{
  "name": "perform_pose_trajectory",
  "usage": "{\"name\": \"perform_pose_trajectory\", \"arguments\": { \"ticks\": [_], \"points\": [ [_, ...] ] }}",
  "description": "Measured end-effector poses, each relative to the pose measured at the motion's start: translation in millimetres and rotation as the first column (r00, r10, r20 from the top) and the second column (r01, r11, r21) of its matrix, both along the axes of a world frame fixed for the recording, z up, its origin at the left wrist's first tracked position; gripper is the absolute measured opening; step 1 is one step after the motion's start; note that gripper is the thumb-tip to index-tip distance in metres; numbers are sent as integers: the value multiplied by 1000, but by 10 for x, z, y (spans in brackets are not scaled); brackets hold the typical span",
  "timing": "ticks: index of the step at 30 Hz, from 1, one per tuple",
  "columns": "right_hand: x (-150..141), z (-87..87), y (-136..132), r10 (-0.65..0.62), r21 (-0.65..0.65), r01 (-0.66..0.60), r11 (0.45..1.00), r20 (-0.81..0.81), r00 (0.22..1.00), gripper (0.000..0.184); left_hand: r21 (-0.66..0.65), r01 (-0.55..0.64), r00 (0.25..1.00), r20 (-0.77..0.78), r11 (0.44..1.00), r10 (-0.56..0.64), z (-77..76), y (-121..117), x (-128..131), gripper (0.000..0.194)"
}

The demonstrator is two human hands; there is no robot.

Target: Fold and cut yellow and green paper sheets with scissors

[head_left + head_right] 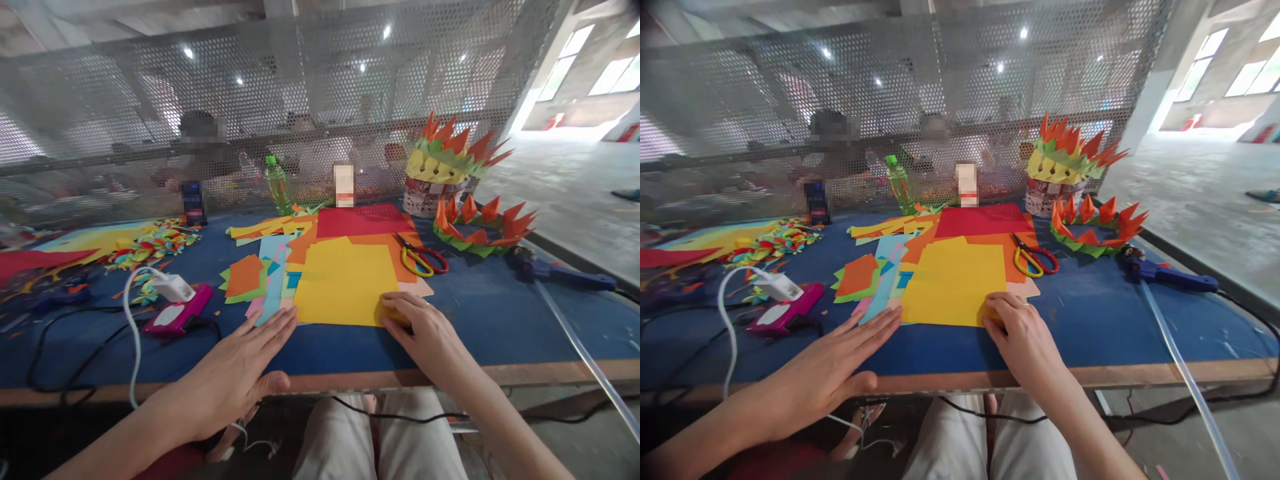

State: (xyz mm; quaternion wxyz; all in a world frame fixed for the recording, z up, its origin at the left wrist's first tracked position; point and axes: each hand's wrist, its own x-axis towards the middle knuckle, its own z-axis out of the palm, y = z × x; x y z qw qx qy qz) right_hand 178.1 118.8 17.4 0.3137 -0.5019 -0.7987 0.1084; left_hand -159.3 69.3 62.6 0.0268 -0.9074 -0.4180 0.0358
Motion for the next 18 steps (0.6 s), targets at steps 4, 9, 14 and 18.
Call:
{"name": "perform_pose_trajectory", "arguments": {
  "ticks": [4, 9, 14, 18],
  "points": [
    [-4, 12, -1, 5, -13, -5, 1000, 4, 1000, 17, 160, -134, 991, 18, 978, 132, 134, 25, 166, 72],
    [1, 6, 0, 5, -2, -5, 1000, -9, 1000, 17, 8, 86, 990, 110, 996, -86, 134, 116, 770, 80],
    [-16, 8, 0, 11, -7, -11, 1000, -19, 1000, 18, -126, 134, 977, 180, 983, -111, -68, 209, 1186, 85],
    [-18, 10, 1, 10, -17, -11, 1000, -27, 1000, 19, -124, 107, 980, 183, 986, -83, -152, 230, 1205, 84]
  ]
}}
